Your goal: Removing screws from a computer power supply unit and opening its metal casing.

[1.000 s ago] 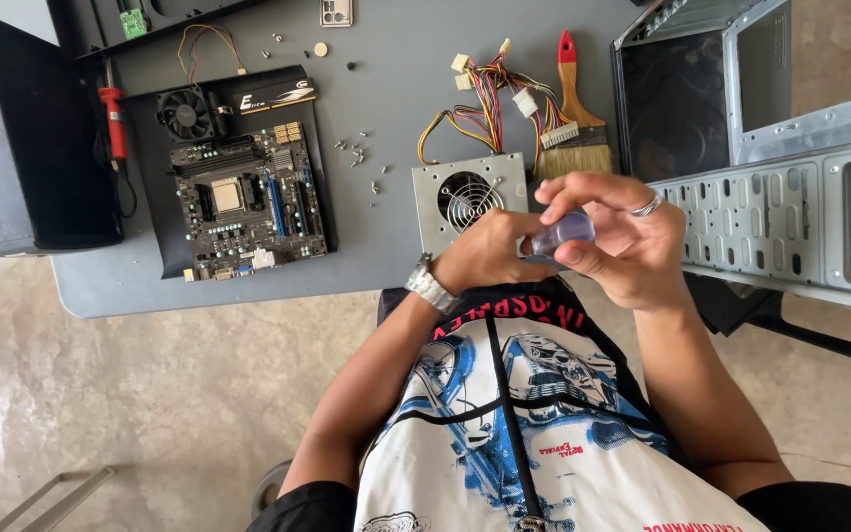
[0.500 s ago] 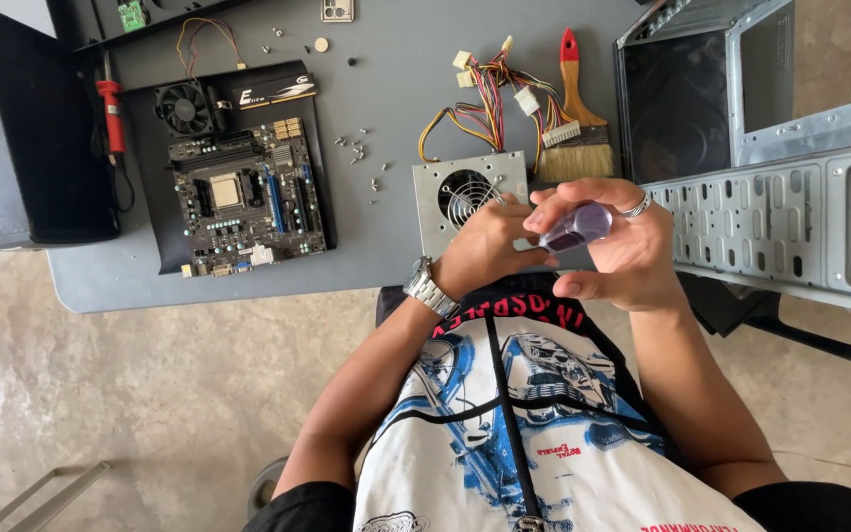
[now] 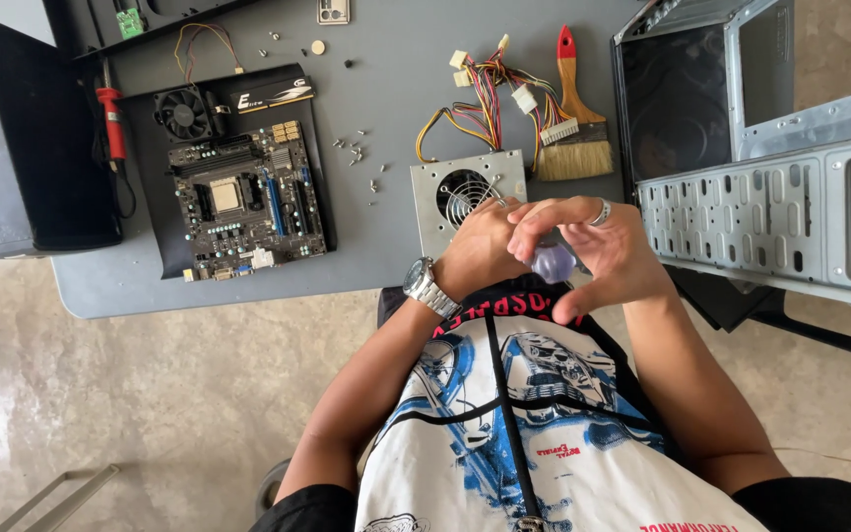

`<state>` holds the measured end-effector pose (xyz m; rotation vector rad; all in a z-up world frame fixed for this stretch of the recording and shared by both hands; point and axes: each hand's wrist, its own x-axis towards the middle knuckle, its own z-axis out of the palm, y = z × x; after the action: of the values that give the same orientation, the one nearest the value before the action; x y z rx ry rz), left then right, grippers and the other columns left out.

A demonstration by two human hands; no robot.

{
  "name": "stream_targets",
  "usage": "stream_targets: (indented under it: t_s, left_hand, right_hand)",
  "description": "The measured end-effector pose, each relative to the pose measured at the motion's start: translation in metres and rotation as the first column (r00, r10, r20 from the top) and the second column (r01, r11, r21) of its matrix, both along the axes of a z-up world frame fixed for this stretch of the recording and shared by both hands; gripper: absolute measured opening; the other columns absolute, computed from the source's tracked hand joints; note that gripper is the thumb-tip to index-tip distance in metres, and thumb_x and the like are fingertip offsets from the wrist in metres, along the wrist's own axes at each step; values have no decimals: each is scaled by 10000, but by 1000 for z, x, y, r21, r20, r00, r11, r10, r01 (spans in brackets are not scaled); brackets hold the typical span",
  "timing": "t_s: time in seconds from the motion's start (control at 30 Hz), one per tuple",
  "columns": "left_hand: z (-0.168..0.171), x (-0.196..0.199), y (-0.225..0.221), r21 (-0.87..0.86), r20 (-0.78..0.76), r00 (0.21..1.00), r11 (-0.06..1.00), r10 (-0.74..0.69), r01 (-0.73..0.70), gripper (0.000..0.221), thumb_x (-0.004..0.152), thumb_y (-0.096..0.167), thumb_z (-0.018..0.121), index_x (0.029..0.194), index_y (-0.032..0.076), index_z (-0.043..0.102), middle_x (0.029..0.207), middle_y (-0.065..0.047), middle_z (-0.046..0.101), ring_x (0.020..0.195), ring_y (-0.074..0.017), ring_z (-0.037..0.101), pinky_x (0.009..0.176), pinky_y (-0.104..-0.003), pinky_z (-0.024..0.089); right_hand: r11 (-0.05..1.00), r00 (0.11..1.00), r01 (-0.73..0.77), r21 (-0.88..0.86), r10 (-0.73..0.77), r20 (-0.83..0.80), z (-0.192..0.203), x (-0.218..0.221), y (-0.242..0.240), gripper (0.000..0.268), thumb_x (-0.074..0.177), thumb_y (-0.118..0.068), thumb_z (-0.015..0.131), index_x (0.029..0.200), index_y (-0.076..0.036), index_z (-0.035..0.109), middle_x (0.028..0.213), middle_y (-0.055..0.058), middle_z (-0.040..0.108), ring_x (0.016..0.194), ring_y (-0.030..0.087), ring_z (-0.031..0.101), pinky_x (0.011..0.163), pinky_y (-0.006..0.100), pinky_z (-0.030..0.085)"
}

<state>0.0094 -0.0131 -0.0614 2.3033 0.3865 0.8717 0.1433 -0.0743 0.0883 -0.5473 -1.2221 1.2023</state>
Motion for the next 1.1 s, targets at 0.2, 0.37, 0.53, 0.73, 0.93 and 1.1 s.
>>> stream_targets:
  t_s: [0.2, 0.37, 0.53, 0.73, 0.93, 1.1]
  left_hand:
    - [38, -16, -2, -420, -13, 992, 901, -126, 109, 298, 635, 283, 800, 727, 102, 581, 682, -91, 594, 786, -382, 648, 633, -477, 498]
    - [55, -12, 3, -107, -51, 999, 994, -2, -3, 374, 671, 357, 797, 660, 46, 589, 592, -106, 619, 805, -387, 679, 682, -461, 539]
    - [15, 11, -4, 117, 69, 997, 993, -17, 9, 318, 753, 371, 727, 696, 98, 573, 605, -91, 606, 739, -376, 651, 734, -451, 531]
    - [-12, -6, -10, 166, -149, 988, 986, 35, -10, 343, 642, 408, 753, 767, 111, 635, 779, -69, 602, 847, -313, 634, 878, -437, 468]
    - [-33, -25, -19, 52, -206, 976, 997, 68, -59, 267, 726, 313, 771, 933, 160, 699, 1043, 0, 572, 1089, -261, 534, 1013, -402, 400]
    - [-39, -23, -21, 13, -96, 989, 993, 115, -115, 149, 774, 307, 761, 814, 170, 717, 1008, 24, 599, 1046, -233, 557, 1024, -395, 414]
  right_hand:
    - [1000, 999, 30, -2, -30, 24, -4, 3, 1, 558, 639, -185, 870, 1055, 77, 606, 854, 214, 668, 886, 289, 639, 758, 360, 429]
    - [998, 999, -22, -53, 24, 43, -15, 7, 3, 829, 525, -286, 919, 1151, 121, 559, 1047, 277, 653, 977, 315, 670, 824, 401, 520]
    - [987, 997, -77, -144, 73, -28, -26, 5, 5, 879, 463, -137, 950, 1175, 129, 510, 990, 222, 624, 878, 297, 701, 742, 389, 574]
    - [983, 992, 126, -136, -121, 41, -22, 4, 4, 416, 648, 0, 846, 901, 44, 518, 747, 192, 640, 632, 202, 651, 618, 322, 529]
    - [934, 944, 328, -139, -319, 81, -40, 14, -1, 221, 846, -74, 697, 863, -19, 483, 785, 200, 608, 703, 243, 660, 636, 311, 514]
    - [866, 873, 485, -126, -489, 0, -42, 29, -2, 186, 955, -97, 589, 966, -51, 409, 699, 127, 528, 570, 178, 594, 523, 258, 477]
